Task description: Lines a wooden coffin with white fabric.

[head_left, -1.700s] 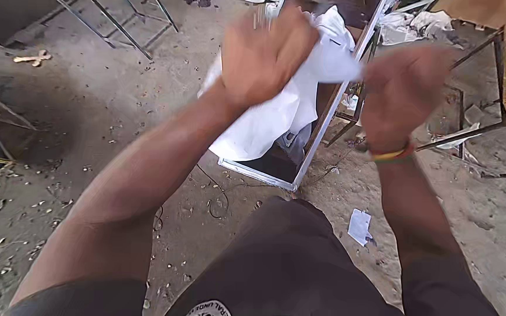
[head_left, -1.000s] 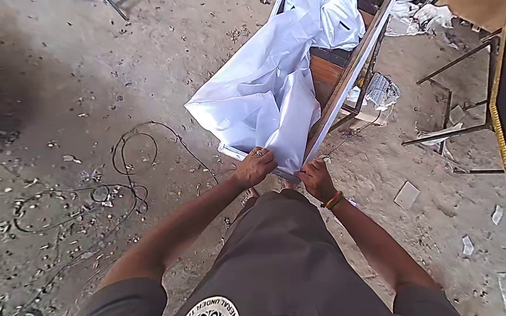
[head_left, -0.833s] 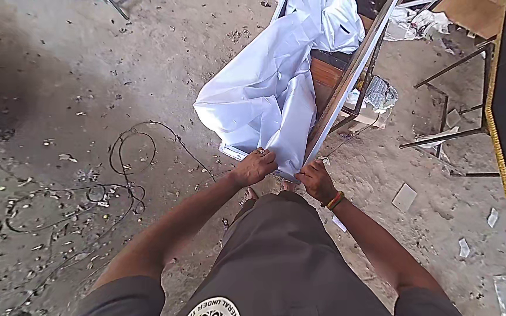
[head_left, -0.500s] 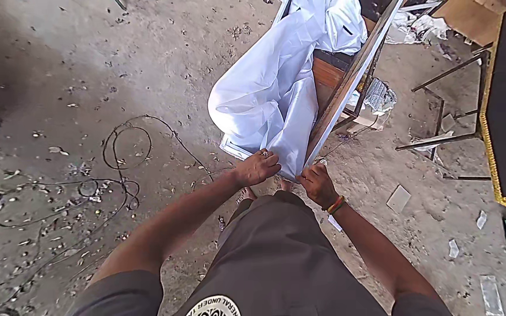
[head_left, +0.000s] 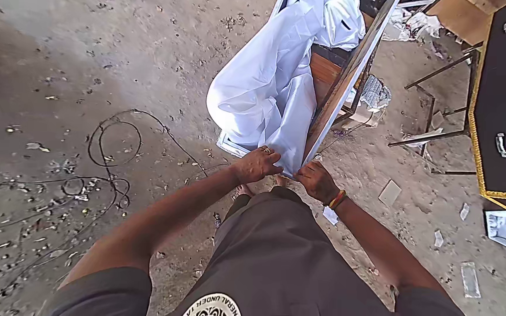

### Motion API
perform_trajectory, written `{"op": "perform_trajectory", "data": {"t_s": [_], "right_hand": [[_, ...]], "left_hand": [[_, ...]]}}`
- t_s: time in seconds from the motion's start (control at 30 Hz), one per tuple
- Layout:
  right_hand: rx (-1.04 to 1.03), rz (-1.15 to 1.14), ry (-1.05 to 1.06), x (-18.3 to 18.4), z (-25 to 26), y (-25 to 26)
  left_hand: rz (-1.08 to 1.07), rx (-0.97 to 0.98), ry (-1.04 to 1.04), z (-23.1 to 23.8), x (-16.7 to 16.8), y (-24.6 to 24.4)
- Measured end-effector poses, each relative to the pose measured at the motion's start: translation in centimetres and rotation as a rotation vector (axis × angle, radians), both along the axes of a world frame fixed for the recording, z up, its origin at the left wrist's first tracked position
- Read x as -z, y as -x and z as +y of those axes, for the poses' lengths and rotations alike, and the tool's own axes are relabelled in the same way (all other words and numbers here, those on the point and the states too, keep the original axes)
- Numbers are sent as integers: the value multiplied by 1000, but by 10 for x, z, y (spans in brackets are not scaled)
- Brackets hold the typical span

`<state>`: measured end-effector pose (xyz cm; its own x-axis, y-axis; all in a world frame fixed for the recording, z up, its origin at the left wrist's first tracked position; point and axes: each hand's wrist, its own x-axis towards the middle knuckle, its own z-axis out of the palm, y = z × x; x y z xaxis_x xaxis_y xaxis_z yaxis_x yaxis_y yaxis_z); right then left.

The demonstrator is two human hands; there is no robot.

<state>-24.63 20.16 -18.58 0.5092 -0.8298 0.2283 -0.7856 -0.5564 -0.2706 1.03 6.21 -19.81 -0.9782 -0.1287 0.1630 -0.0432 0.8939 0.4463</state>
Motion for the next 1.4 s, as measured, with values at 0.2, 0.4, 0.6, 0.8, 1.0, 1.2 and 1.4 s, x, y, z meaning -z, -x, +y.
{"op": "perform_trajectory", "data": {"t_s": [0.2, 0.4, 0.6, 0.8, 1.0, 1.2, 1.4], "right_hand": [[-2, 37, -61, -7, 0, -4], [104, 61, -80, -6, 15, -8], [383, 137, -71, 15, 55, -13], [450, 14, -106, 26, 62, -21], [448, -294, -329, 27, 57, -12], [480, -809, -645, 28, 52, -6], [414, -1280, -948, 34, 44, 6]], "left_hand": [[-75, -15, -38, 2, -7, 4], [-131, -3, -20, 2, -12, 5], [-10, -117, 97, 21, -2, 2], [217, -305, 92, 47, 24, 10], [266, -522, -127, 49, 37, 29], [19, -608, -352, 42, 18, 35], [-86, -598, -414, 39, 6, 37]]}}
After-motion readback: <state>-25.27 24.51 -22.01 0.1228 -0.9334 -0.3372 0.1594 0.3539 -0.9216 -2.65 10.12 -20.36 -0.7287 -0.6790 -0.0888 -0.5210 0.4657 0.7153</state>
